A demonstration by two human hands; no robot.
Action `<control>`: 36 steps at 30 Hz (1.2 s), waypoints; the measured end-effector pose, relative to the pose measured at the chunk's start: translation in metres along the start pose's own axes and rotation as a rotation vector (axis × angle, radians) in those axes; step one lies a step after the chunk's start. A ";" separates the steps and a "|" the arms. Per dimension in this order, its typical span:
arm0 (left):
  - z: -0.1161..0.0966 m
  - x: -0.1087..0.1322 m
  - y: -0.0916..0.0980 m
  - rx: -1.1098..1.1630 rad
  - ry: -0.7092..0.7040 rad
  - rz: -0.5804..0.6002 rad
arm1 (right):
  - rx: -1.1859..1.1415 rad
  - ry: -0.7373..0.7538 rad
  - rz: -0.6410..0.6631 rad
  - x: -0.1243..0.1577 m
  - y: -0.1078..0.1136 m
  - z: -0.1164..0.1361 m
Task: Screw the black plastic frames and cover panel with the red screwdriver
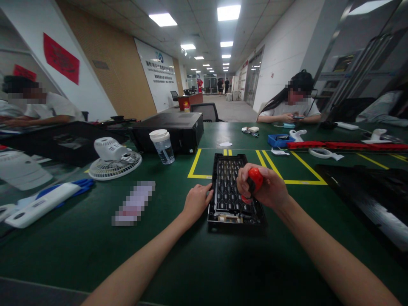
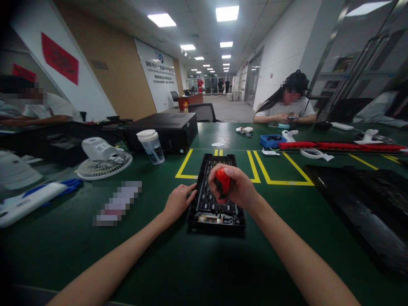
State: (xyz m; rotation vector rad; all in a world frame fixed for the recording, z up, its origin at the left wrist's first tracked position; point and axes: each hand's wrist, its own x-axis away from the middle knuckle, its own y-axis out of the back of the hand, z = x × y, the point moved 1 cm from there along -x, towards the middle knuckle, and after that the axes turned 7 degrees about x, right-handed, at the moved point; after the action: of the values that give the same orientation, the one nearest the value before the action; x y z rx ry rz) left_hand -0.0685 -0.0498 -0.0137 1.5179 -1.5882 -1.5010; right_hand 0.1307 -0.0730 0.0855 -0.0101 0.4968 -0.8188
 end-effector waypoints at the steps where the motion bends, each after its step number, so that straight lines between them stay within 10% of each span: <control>1: 0.000 0.000 0.000 -0.002 0.000 -0.001 | -0.008 0.003 0.002 0.000 0.000 -0.001; 36: 0.000 0.000 -0.001 0.011 0.005 -0.003 | 0.095 0.057 -0.219 0.003 0.000 0.006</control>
State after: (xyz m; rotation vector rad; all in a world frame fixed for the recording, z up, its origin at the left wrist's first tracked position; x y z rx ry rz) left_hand -0.0685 -0.0496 -0.0143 1.5300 -1.5948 -1.4914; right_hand 0.1354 -0.0762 0.0893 0.0470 0.5156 -1.0589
